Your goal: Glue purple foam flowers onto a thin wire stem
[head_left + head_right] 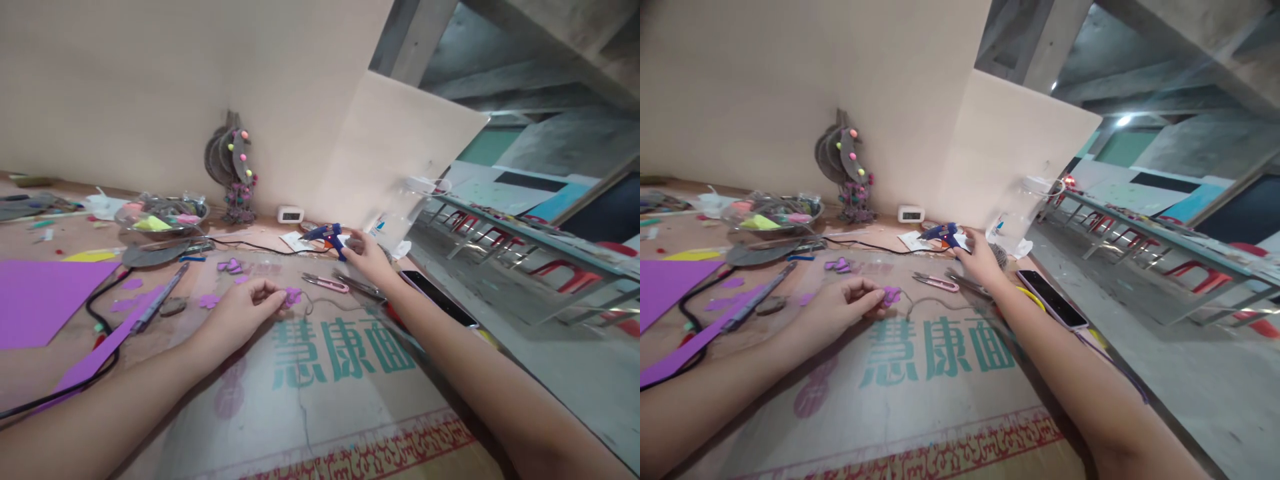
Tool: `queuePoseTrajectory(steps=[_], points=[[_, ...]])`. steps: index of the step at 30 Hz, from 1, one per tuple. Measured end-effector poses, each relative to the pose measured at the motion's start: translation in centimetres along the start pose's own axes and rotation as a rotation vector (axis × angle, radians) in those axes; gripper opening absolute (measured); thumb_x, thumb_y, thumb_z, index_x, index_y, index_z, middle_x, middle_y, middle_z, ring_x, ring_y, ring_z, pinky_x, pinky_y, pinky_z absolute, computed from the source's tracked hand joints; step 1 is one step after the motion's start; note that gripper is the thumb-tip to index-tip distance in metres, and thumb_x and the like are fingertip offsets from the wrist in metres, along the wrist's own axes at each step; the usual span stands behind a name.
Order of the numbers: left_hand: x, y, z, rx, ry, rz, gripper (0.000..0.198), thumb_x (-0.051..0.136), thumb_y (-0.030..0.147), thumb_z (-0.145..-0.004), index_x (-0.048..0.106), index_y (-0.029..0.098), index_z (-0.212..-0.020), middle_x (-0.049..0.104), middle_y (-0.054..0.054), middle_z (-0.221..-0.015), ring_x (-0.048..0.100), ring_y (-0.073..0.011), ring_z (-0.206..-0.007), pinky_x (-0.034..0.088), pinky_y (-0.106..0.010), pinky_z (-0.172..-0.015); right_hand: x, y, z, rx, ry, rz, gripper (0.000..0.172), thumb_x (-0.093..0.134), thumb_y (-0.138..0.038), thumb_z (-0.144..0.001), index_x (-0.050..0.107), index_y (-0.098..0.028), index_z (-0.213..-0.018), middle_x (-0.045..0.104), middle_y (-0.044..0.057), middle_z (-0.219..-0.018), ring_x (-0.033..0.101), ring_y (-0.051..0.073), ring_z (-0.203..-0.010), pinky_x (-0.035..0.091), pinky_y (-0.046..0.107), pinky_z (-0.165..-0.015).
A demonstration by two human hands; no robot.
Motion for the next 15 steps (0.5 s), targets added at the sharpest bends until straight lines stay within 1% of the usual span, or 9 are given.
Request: queuePoseTrajectory(steps=[2,5,7,9,11,13,15], points=[[0.0,0.0,0.0,0.005,0.000,0.005,0.021,0.056,0.037,-0.081,0.062,0.017,-0.079,0.070,-0.002,-0.072,0.066,-0.0162,-0.070,0.048,-0.026,-0.067,0.6,0.7,-1.4,0.007,-0.065,0.031,0.048,0.067,-0.029,-0.074,0.054,-0.011,-0.117,0.061,0.016,-0.115,0.060,0.023,-0.098,0.047,0.036,-0.086],[0.0,0.0,-0.1,0.002,0.008,-0.011,0.021,0.056,0.037,-0.081,0.062,0.017,-0.078,0.069,-0.001,-0.070,0.066,-0.0158,-0.069,0.047,-0.025,-0.067,1.9,0.7,-2.9,0.031,-0.140,0.088,0.039,0.073,-0.031,-0.068,0.063,-0.012,-0.101,0.069,0.012,-0.097,0.063,0.023,-0.086,0.047,0.036,-0.082],[0.0,-0.1,-0.1,0.000,0.011,-0.019,0.021,0.055,0.037,-0.081,0.062,0.017,-0.077,0.068,-0.001,-0.069,0.065,-0.0151,-0.069,0.046,-0.025,-0.066,2.5,0.4,-3.6,0.051,-0.149,0.129,0.034,0.074,-0.031,-0.067,0.066,-0.013,-0.094,0.071,0.010,-0.090,0.063,0.023,-0.083,0.047,0.035,-0.080],[-0.1,-0.2,-0.2,0.001,0.013,-0.022,0.020,0.055,0.036,-0.082,0.061,0.017,-0.078,0.068,0.000,-0.070,0.065,-0.0146,-0.069,0.046,-0.024,-0.066,2.8,0.2,-4.0,0.066,-0.139,0.157,0.030,0.072,-0.030,-0.067,0.066,-0.013,-0.091,0.071,0.009,-0.088,0.064,0.024,-0.083,0.047,0.034,-0.079],[-0.1,-0.4,-0.2,0.003,0.012,-0.016,0.020,0.054,0.036,-0.082,0.061,0.017,-0.079,0.068,0.000,-0.070,0.064,-0.0145,-0.069,0.046,-0.024,-0.066,2.6,0.0,-4.1,0.085,-0.124,0.167,0.024,0.069,-0.028,-0.070,0.066,-0.014,-0.089,0.072,0.009,-0.086,0.065,0.024,-0.082,0.048,0.033,-0.076],[-0.1,-0.5,-0.2,0.010,0.009,-0.013,0.020,0.054,0.037,-0.083,0.061,0.018,-0.079,0.068,-0.001,-0.072,0.064,-0.0146,-0.070,0.046,-0.025,-0.067,1.9,-0.2,-3.8,0.117,-0.124,0.155,0.018,0.064,-0.029,-0.074,0.066,-0.013,-0.082,0.072,0.010,-0.080,0.067,0.024,-0.076,0.049,0.031,-0.071],[-0.1,-0.5,-0.3,0.007,0.009,-0.012,0.021,0.054,0.037,-0.082,0.061,0.018,-0.079,0.068,-0.001,-0.072,0.064,-0.0150,-0.070,0.045,-0.025,-0.067,0.9,-0.5,-3.1,0.152,-0.140,0.121,0.019,0.058,-0.029,-0.079,0.067,-0.012,-0.078,0.072,0.011,-0.076,0.068,0.023,-0.070,0.051,0.029,-0.065]])
Point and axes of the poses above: each hand's wrist, its own z-axis away from the middle knuckle, its own x-axis out of the palm, y = z × x, the point moved 1 cm from there along -z, towards the middle knuckle
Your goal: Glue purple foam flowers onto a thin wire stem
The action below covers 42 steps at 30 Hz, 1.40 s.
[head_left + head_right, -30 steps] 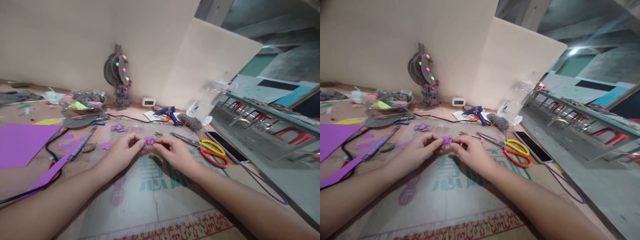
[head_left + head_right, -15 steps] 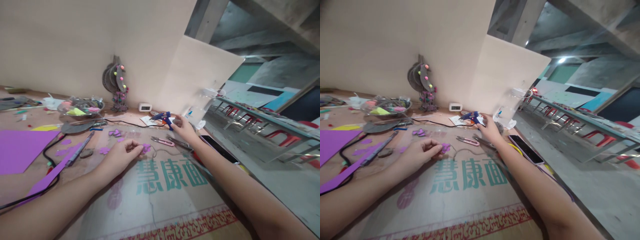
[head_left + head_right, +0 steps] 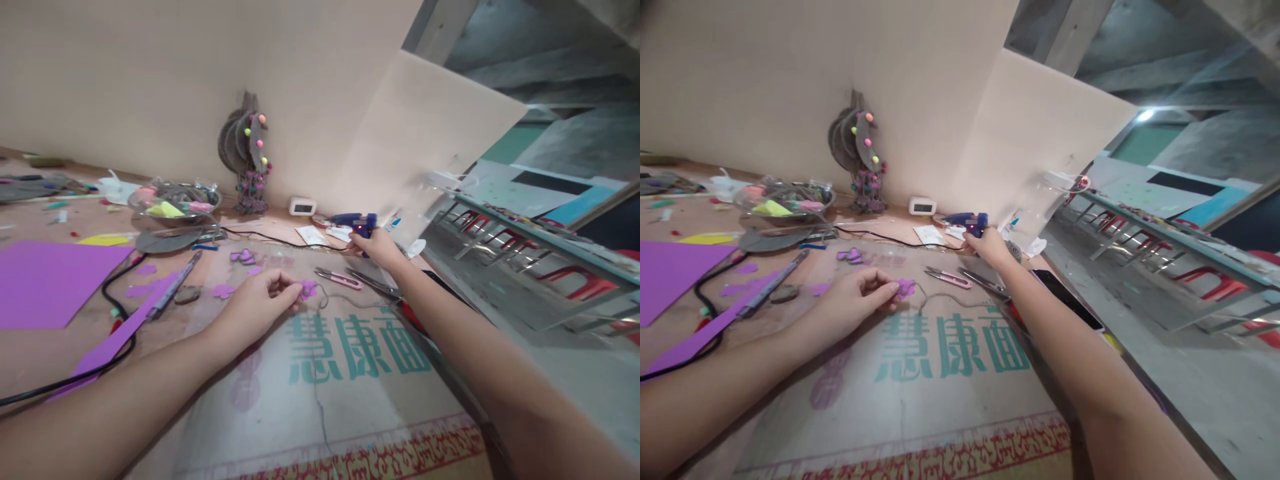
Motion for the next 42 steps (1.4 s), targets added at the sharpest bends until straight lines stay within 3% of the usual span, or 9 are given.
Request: queuePoseTrajectory(steps=[7,11,15,17,21,26,42], points=[[-0.1,-0.1,0.1,0.027,0.035,0.033,0.020,0.053,0.036,-0.083,0.058,0.018,-0.078,0.065,0.000,-0.069,0.062,-0.0151,-0.068,0.044,-0.026,-0.066,-2.1,-3.1,6.3,-0.038,0.027,-0.127,0.031,0.057,-0.038,-0.080,0.068,-0.018,-0.101,0.074,0.008,-0.093,0.068,0.021,-0.083,0.051,0.027,-0.062],[-0.3,0.0,0.2,0.044,0.088,0.021,0.020,0.054,0.036,-0.083,0.057,0.018,-0.074,0.063,0.001,-0.066,0.059,-0.0141,-0.065,0.043,-0.025,-0.063,-1.6,-5.0,10.5,-0.189,-0.007,-0.286,0.026,0.061,-0.042,-0.077,0.067,-0.018,-0.086,0.072,0.007,-0.089,0.067,0.021,-0.084,0.052,0.032,-0.076],[-0.3,-0.1,0.1,0.039,0.133,-0.006,0.020,0.054,0.035,-0.082,0.055,0.019,-0.072,0.060,0.002,-0.062,0.055,-0.0126,-0.059,0.041,-0.025,-0.059,-0.7,-4.7,13.4,-0.145,-0.018,-0.239,0.032,0.055,-0.049,-0.081,0.065,-0.019,-0.077,0.069,0.006,-0.079,0.065,0.022,-0.078,0.051,0.035,-0.076],[-0.3,-0.1,0.0,0.022,0.143,0.006,0.019,0.054,0.034,-0.082,0.054,0.019,-0.072,0.058,0.003,-0.060,0.054,-0.0122,-0.057,0.040,-0.024,-0.057,-0.3,-4.3,14.2,-0.197,-0.048,-0.247,0.029,0.055,-0.048,-0.082,0.063,-0.020,-0.079,0.068,0.005,-0.078,0.064,0.021,-0.078,0.051,0.034,-0.075],[-0.3,0.0,0.0,-0.003,0.170,0.002,0.017,0.053,0.033,-0.083,0.053,0.019,-0.073,0.058,0.004,-0.059,0.053,-0.0115,-0.057,0.039,-0.023,-0.057,0.3,-4.1,14.7,-0.298,-0.157,-0.310,0.022,0.063,-0.043,-0.079,0.062,-0.021,-0.081,0.067,0.003,-0.077,0.064,0.019,-0.072,0.052,0.031,-0.068],[-0.3,0.4,0.2,-0.005,0.173,-0.017,0.015,0.053,0.030,-0.083,0.052,0.019,-0.072,0.059,0.004,-0.062,0.053,-0.0111,-0.058,0.038,-0.023,-0.057,0.7,-4.2,14.3,-0.306,-0.095,-0.266,0.020,0.070,-0.038,-0.072,0.059,-0.021,-0.072,0.062,0.000,-0.065,0.058,0.016,-0.058,0.048,0.027,-0.055],[-0.3,1.1,0.5,-0.016,0.197,-0.087,0.014,0.053,0.028,-0.081,0.054,0.019,-0.071,0.058,0.004,-0.062,0.052,-0.0123,-0.058,0.036,-0.024,-0.055,1.3,-3.9,14.1,-0.257,-0.101,-0.264,0.017,0.069,-0.038,-0.073,0.061,-0.025,-0.078,0.065,-0.001,-0.070,0.060,0.017,-0.062,0.050,0.029,-0.059]])
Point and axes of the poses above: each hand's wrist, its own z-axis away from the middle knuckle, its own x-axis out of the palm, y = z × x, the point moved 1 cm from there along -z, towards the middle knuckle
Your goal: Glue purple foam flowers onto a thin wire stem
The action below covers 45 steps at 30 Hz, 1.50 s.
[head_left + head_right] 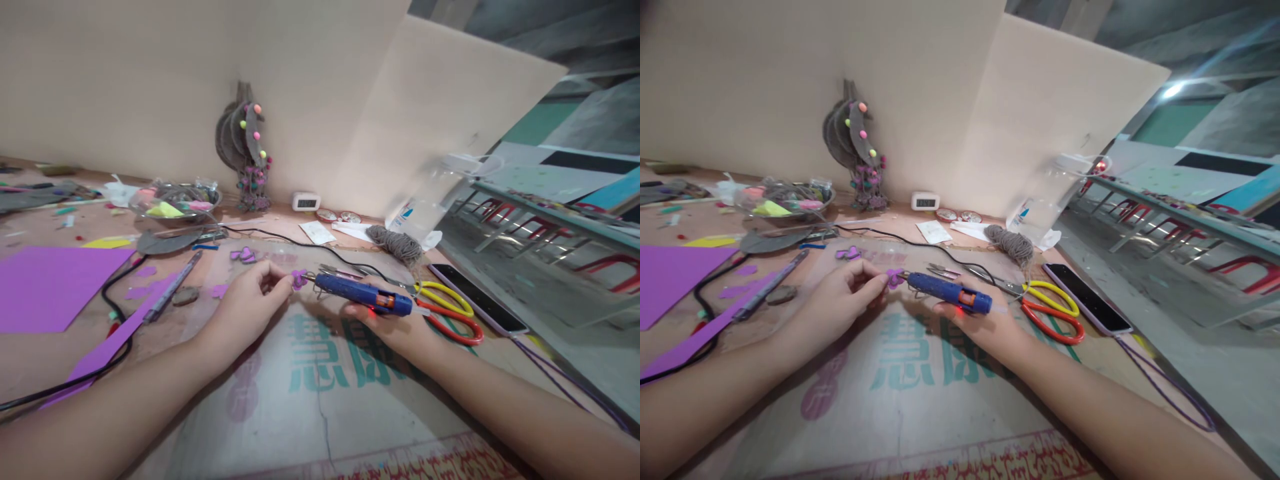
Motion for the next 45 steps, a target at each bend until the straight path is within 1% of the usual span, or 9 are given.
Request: queuePoseTrajectory(steps=[5,11,17,22,28,35,38,40,45], points=[[-0.06,-0.06,0.01,0.013,0.000,-0.007,0.016,0.053,0.030,-0.082,0.054,0.019,-0.070,0.058,0.004,-0.060,0.053,-0.0127,-0.058,0.037,-0.024,-0.056,0.00,0.14,0.11,0.001,0.005,0.033,0.019,0.069,-0.042,-0.073,0.060,-0.025,-0.076,0.064,0.000,-0.068,0.060,0.018,-0.061,0.050,0.030,-0.057],[-0.05,0.08,-0.02,0.013,0.001,-0.024,0.015,0.053,0.029,-0.082,0.055,0.019,-0.071,0.058,0.004,-0.062,0.053,-0.0125,-0.058,0.037,-0.024,-0.056,-0.01,0.28,0.17,0.000,0.008,0.058,0.018,0.069,-0.040,-0.073,0.060,-0.025,-0.074,0.062,-0.001,-0.066,0.059,0.018,-0.059,0.049,0.029,-0.055],[-0.04,0.09,-0.03,0.004,-0.007,-0.021,0.014,0.053,0.029,-0.082,0.055,0.019,-0.073,0.059,0.003,-0.064,0.052,-0.0125,-0.059,0.036,-0.024,-0.056,0.05,0.18,0.12,-0.005,0.017,0.043,0.018,0.070,-0.040,-0.072,0.061,-0.025,-0.075,0.062,-0.001,-0.066,0.059,0.018,-0.060,0.049,0.030,-0.055],[0.03,-0.28,-0.17,0.028,-0.004,-0.008,0.014,0.054,0.031,-0.081,0.057,0.019,-0.074,0.062,0.001,-0.070,0.053,-0.0134,-0.061,0.036,-0.025,-0.056,0.06,-0.05,0.09,-0.007,0.010,0.032,0.019,0.070,-0.041,-0.072,0.059,-0.025,-0.074,0.062,0.000,-0.067,0.059,0.019,-0.060,0.051,0.033,-0.057],[0.08,-0.16,-0.07,0.035,0.004,0.003,0.014,0.055,0.030,-0.080,0.057,0.019,-0.071,0.062,0.001,-0.067,0.053,-0.0134,-0.060,0.036,-0.024,-0.055,0.10,-0.01,0.13,-0.001,-0.007,0.033,0.019,0.069,-0.041,-0.072,0.058,-0.026,-0.073,0.062,0.001,-0.067,0.060,0.020,-0.061,0.052,0.034,-0.057],[0.02,-0.36,-0.20,0.042,-0.008,-0.008,0.015,0.054,0.030,-0.081,0.057,0.019,-0.072,0.062,0.002,-0.068,0.054,-0.0134,-0.061,0.036,-0.025,-0.056,0.13,0.34,0.26,0.013,-0.027,0.069,0.021,0.068,-0.044,-0.073,0.058,-0.025,-0.073,0.063,0.000,-0.070,0.060,0.020,-0.065,0.052,0.033,-0.059],[0.09,-0.32,-0.19,0.038,-0.011,-0.011,0.014,0.054,0.031,-0.081,0.057,0.019,-0.072,0.062,0.002,-0.069,0.053,-0.0135,-0.062,0.036,-0.025,-0.057,0.06,0.35,0.27,0.010,-0.031,0.081,0.022,0.068,-0.044,-0.073,0.057,-0.025,-0.072,0.061,0.000,-0.067,0.058,0.019,-0.062,0.050,0.031,-0.056],[0.10,-0.32,-0.17,0.034,-0.012,-0.005,0.014,0.054,0.031,-0.081,0.057,0.019,-0.073,0.062,0.001,-0.069,0.053,-0.0136,-0.062,0.036,-0.025,-0.057,0.04,0.29,0.23,0.003,-0.014,0.085,0.022,0.068,-0.044,-0.073,0.057,-0.024,-0.071,0.061,0.000,-0.065,0.057,0.018,-0.060,0.049,0.030,-0.054],[0.03,-0.50,-0.20,0.033,-0.010,0.006,0.015,0.054,0.032,-0.081,0.057,0.019,-0.073,0.062,0.001,-0.068,0.054,-0.0133,-0.061,0.036,-0.024,-0.056,0.09,0.05,0.15,-0.007,0.007,0.060,0.020,0.068,-0.041,-0.073,0.058,-0.024,-0.073,0.061,-0.001,-0.065,0.057,0.017,-0.059,0.049,0.028,-0.055]])
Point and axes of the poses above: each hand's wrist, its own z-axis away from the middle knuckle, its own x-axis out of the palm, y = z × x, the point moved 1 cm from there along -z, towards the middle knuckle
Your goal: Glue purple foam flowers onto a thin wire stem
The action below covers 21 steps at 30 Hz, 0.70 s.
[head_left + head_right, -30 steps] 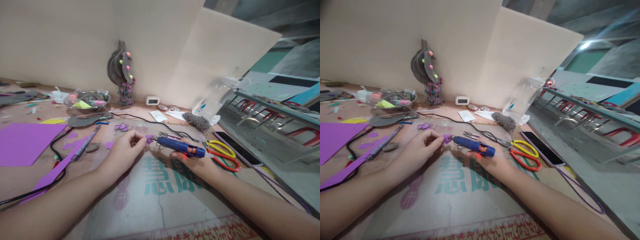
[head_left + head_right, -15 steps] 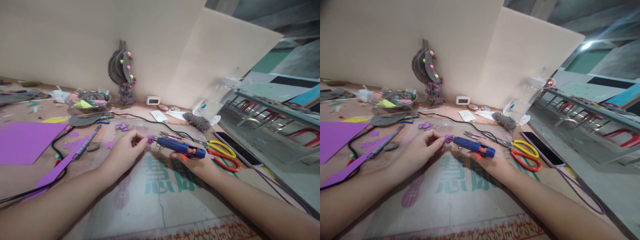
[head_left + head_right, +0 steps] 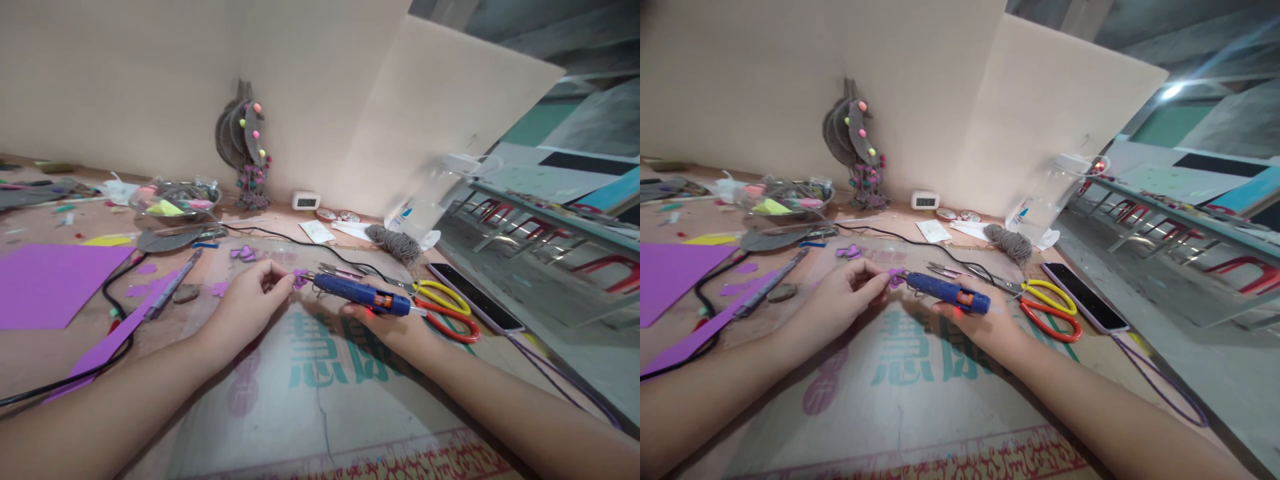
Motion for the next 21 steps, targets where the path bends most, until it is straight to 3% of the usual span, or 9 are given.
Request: queuePoseTrajectory(steps=[13,18,21], points=[[0.1,0.2,-0.1,-0.055,0.001,0.088,0.017,0.055,0.031,-0.081,0.053,0.018,-0.070,0.057,0.004,-0.058,0.053,-0.0114,-0.056,0.038,-0.022,-0.055,-0.6,-1.2,-0.1,0.023,-0.042,-0.008,0.021,0.065,-0.041,-0.073,0.053,-0.025,-0.070,0.059,0.000,-0.066,0.056,0.018,-0.060,0.046,0.029,-0.055],[0.1,-0.3,-0.5,-0.069,-0.009,0.224,0.021,0.056,0.036,-0.081,0.053,0.017,-0.073,0.057,0.003,-0.059,0.054,-0.0110,-0.056,0.041,-0.022,-0.057,-1.2,-1.5,0.3,-0.041,-0.090,-0.159,0.016,0.061,-0.038,-0.079,0.056,-0.023,-0.080,0.064,0.003,-0.075,0.062,0.019,-0.071,0.051,0.031,-0.065],[0.1,-0.3,-0.6,-0.055,-0.017,0.236,0.022,0.057,0.038,-0.081,0.054,0.017,-0.074,0.058,0.003,-0.061,0.054,-0.0110,-0.057,0.041,-0.022,-0.058,-2.1,-2.1,0.5,-0.048,-0.042,-0.265,0.018,0.055,-0.037,-0.085,0.059,-0.022,-0.092,0.068,0.006,-0.087,0.063,0.019,-0.077,0.051,0.033,-0.072]])
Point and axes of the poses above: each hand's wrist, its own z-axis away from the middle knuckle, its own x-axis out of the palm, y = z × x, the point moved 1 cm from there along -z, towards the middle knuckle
